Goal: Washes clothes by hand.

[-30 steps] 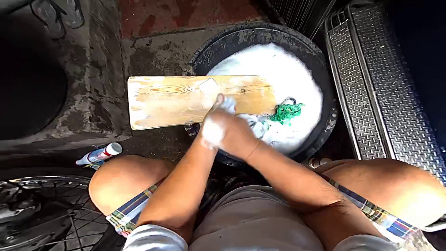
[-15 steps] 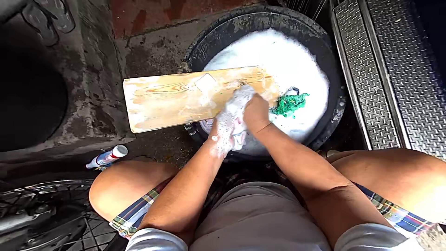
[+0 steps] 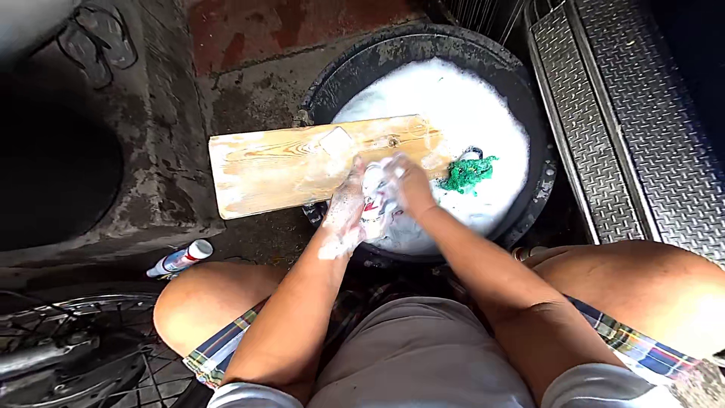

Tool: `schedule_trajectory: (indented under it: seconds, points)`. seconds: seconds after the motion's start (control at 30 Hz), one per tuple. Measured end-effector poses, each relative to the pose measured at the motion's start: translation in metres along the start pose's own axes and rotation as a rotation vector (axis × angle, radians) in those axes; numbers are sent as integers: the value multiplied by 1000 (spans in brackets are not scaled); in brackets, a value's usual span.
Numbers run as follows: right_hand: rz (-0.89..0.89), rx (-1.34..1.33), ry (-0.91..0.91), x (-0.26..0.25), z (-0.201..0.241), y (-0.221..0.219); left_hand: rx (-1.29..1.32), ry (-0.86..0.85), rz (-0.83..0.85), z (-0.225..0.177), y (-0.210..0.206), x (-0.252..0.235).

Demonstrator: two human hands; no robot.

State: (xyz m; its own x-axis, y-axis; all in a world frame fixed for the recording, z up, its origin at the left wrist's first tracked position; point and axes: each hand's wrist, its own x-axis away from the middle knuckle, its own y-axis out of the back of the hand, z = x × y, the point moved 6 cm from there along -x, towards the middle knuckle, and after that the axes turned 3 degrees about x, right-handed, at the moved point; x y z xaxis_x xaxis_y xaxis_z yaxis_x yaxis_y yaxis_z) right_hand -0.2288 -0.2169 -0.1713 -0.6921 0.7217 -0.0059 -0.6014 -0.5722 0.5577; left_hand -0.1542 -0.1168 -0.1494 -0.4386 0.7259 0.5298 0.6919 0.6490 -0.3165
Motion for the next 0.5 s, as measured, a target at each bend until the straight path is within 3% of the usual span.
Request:
schedule_trajectory:
  seconds: [0.07, 0.17, 0.2, 0.27, 0.37, 0.43, 0.5]
  points:
    - [-57, -213, 19, -16, 6, 29, -152, -40, 297, -17, -3, 4]
    - [73, -485, 313, -12, 52, 40, -659, -88, 266, 2, 9, -3]
    - [172, -518, 317, -11, 50, 39, -719, -103, 215, 9, 9, -8]
    - [309, -504, 175, -11, 12, 28, -510, -160, 156, 4, 2, -14]
    - [370, -334, -147, -2, -59, 12, -74, -318, 247, -48, -13, 12]
    - [243, -459, -252, 1, -90, 17, 79, -433, 341, -79, -6, 30]
    - [103, -786, -272, -8, -88, 32, 187, -528, 432, -90, 12, 26]
